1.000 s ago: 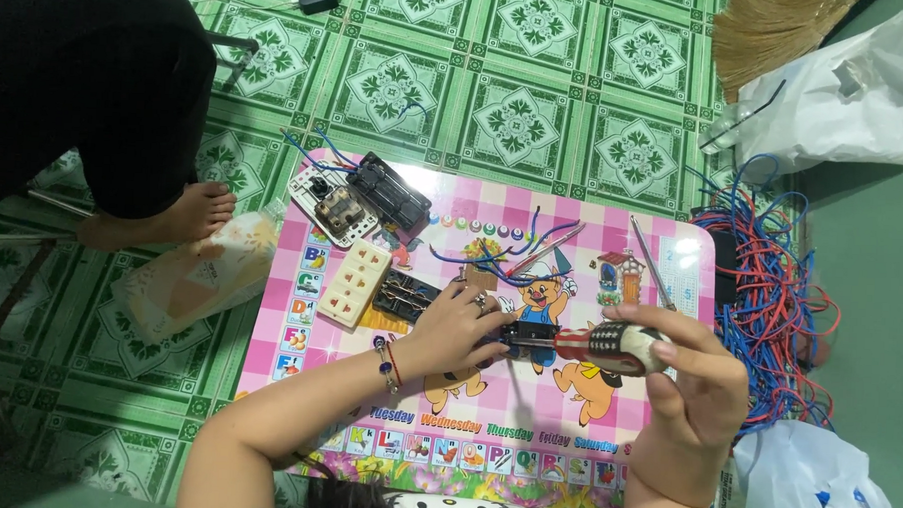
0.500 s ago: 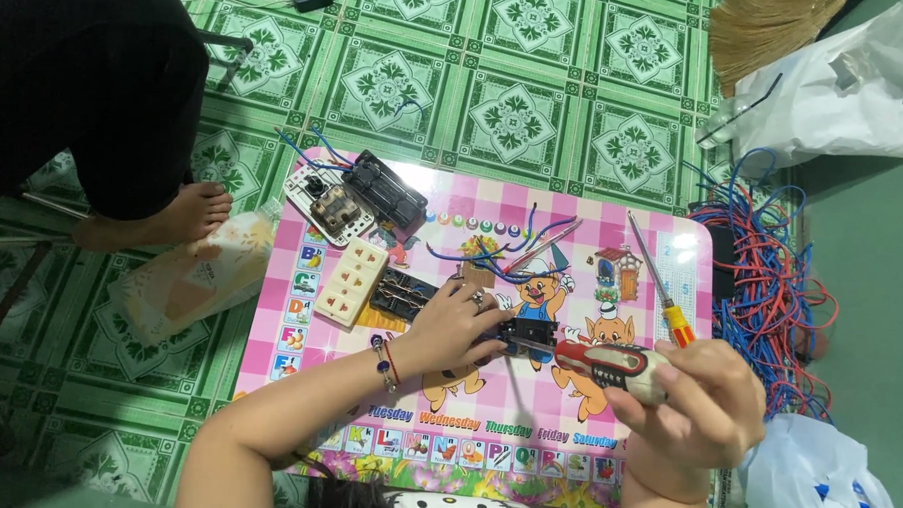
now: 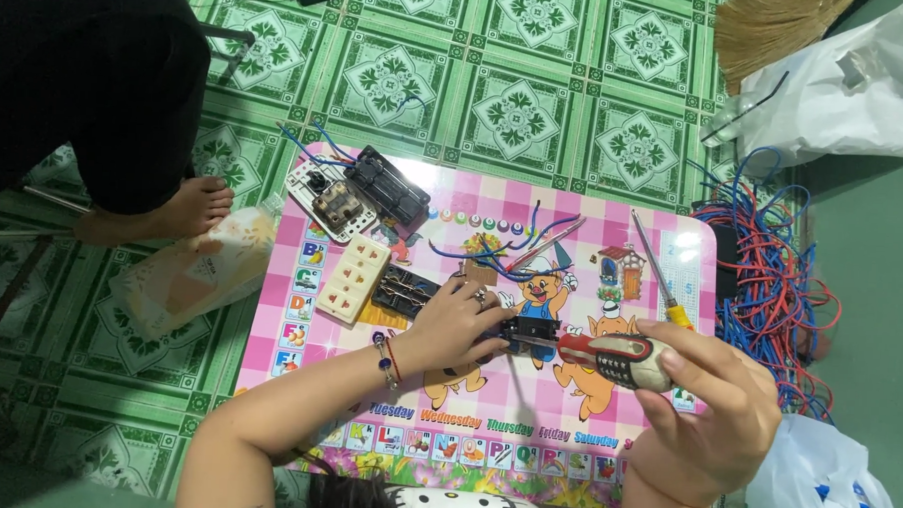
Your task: Adjusting and fastening components of a switch mechanism using a screwdriver on a small table.
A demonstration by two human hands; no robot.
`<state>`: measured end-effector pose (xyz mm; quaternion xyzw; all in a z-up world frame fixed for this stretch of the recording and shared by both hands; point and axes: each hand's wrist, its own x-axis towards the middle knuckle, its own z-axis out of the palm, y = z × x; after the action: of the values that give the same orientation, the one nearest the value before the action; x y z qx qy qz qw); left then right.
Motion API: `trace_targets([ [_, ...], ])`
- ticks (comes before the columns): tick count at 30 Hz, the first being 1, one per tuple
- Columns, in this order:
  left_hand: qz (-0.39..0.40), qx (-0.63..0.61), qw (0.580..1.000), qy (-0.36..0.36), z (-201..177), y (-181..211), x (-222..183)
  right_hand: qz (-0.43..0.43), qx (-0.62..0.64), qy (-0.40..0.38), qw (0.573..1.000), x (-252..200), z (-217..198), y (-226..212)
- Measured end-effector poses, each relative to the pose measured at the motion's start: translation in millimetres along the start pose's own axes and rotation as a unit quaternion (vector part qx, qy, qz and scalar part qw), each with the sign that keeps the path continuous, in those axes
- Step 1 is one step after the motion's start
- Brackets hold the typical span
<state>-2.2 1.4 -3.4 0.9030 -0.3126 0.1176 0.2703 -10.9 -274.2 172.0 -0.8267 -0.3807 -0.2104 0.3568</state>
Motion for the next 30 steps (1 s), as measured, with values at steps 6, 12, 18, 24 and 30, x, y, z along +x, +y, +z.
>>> trace_targets([
  [6, 0.001, 0.006, 1.000, 0.004, 2, -1, -1, 0.037, 0.013, 0.033, 0.999, -3, 7, -5],
  [12, 0.002, 0.010, 1.000, -0.001, 4, -1, -1, 0.085, 0.014, 0.040, 0.995, -13, 11, -8],
  [18, 0.010, 0.009, 1.000, 0.015, 2, 0, -1, 0.072, 0.003, 0.045, 0.996, -21, 11, 2],
  [24, 0.008, 0.008, 1.000, 0.016, 3, -1, -2, 0.095, -0.007, 0.057, 0.994, -19, 15, -6],
  [30, 0.007, 0.010, 1.000, 0.020, 4, -1, -2, 0.092, -0.002, 0.070, 0.993, -30, 18, 3],
])
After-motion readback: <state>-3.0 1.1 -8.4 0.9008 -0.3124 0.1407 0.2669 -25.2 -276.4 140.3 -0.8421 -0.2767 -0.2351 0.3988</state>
